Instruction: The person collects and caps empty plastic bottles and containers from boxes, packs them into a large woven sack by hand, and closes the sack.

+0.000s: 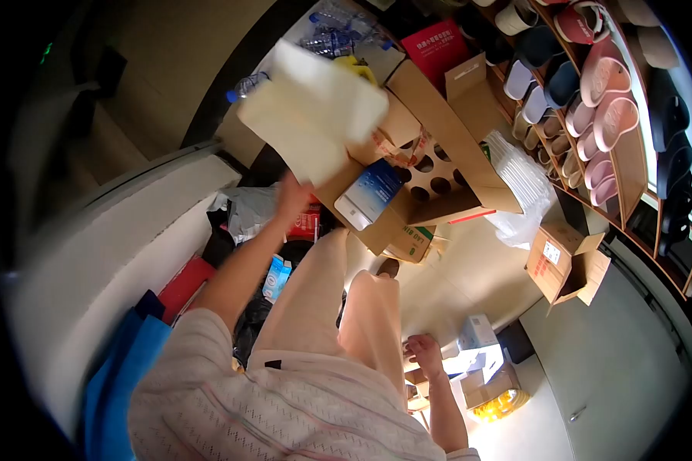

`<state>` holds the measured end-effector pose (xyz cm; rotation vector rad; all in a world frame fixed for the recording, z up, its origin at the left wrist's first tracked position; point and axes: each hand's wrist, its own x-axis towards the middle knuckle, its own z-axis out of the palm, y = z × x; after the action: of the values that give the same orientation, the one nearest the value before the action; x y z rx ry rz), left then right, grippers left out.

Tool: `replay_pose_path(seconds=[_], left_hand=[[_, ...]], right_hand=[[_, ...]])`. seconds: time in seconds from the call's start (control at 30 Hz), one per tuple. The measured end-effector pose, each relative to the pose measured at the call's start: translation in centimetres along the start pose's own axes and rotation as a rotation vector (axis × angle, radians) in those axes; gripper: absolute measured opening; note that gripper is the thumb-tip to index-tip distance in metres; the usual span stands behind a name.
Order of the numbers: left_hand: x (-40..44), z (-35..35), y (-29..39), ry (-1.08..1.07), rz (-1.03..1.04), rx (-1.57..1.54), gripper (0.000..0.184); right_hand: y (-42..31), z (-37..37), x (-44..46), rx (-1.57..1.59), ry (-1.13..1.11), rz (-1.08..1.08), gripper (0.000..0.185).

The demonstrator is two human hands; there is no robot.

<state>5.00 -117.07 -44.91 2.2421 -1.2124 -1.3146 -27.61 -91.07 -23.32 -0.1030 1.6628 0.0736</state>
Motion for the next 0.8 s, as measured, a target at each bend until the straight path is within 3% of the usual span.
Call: replay_pose_path(seconds=[0.03, 0.1, 0.17, 0.23, 0.37, 0.4, 0.43, 0.5, 0.63, 0.7, 0.8], left_hand=[[-4.6, -0.7, 4.0, -0.037, 0.004, -0.086, 0.043], [-8.0, 4.7, -0.8, -0.347, -0.096, -0.022, 0.055], [-10.4, 7.7, -0.6, -0.553, -0.036, -0.156, 0.067], [-9.2, 8.6, 0.1, -0.572, 0.008, -0.043, 0.068], [1.2, 4.7, 2.6, -0.371, 0.153, 0.142, 0.045], [3.9, 3.8, 2.8, -0.052, 0.408, 0.209, 0.039], [4.7, 0.6, 7.6, -0.011, 0.229, 0.177, 0.04], [10.3, -0.3, 8.5, 0.046, 0.412, 0.404, 0.044], [14.8, 1.9, 13.0, -0.068, 0.68, 0.5, 0.049], [14.9, 5.1, 15.0, -0.241, 0.525, 0.572, 0.054], [14.9, 8.7, 15.5, -0.2, 0.356, 0.423, 0.06]], right_hand=[[-0.1, -0.1, 0.3, 0.047, -0.026, -0.001, 0.023], [-0.2, -0.4, 1.0, 0.141, -0.072, 0.002, 0.024], [-1.0, -0.5, 1.1, 0.138, -0.093, -0.072, 0.024], [-2.1, -0.4, 1.2, 0.142, -0.096, -0.119, 0.024], [-4.8, 0.3, 0.4, 0.181, -0.058, -0.1, 0.024], [-5.1, 0.5, 0.4, 0.197, -0.044, -0.077, 0.023], [-4.6, 0.6, 0.9, 0.178, -0.039, -0.06, 0.023], [-3.0, 0.7, 1.8, 0.139, -0.027, -0.025, 0.023], [-2.7, 1.0, 1.9, 0.158, -0.044, 0.026, 0.022], [-2.3, 0.9, 2.3, 0.151, -0.06, 0.026, 0.022], [-1.9, 0.7, 2.6, 0.158, -0.065, -0.028, 0.022]])
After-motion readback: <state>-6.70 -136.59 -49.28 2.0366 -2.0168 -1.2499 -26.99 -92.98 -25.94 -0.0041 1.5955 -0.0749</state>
